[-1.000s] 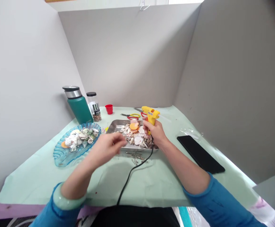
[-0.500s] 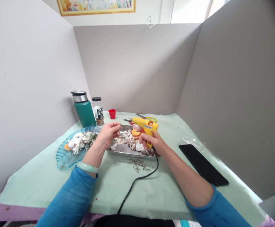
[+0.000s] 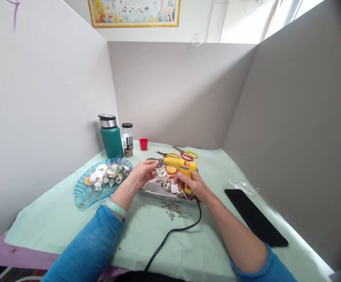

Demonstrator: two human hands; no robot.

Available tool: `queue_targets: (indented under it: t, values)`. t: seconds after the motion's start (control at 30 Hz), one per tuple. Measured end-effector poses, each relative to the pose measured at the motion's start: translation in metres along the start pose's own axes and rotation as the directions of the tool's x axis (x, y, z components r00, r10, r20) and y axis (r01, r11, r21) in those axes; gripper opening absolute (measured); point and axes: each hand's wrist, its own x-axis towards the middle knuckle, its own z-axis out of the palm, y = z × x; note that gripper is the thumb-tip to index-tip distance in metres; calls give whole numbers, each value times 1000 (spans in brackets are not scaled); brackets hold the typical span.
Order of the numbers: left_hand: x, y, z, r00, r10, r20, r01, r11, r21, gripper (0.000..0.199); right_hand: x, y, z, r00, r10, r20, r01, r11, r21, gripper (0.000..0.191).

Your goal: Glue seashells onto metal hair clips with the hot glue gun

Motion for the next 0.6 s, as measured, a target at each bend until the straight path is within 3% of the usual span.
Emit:
queue_targets:
  t: [0.23,0.6]
  values:
    - [2,1,-4,999,3,-38,-5,999,-50,19,-1,3,3,998,64,-20,-65,997,-46,34]
    - [3,3,-5,998,43,-42,-46,995,-85,16,-1,7,4,998,69,10,-67,989,-134,35]
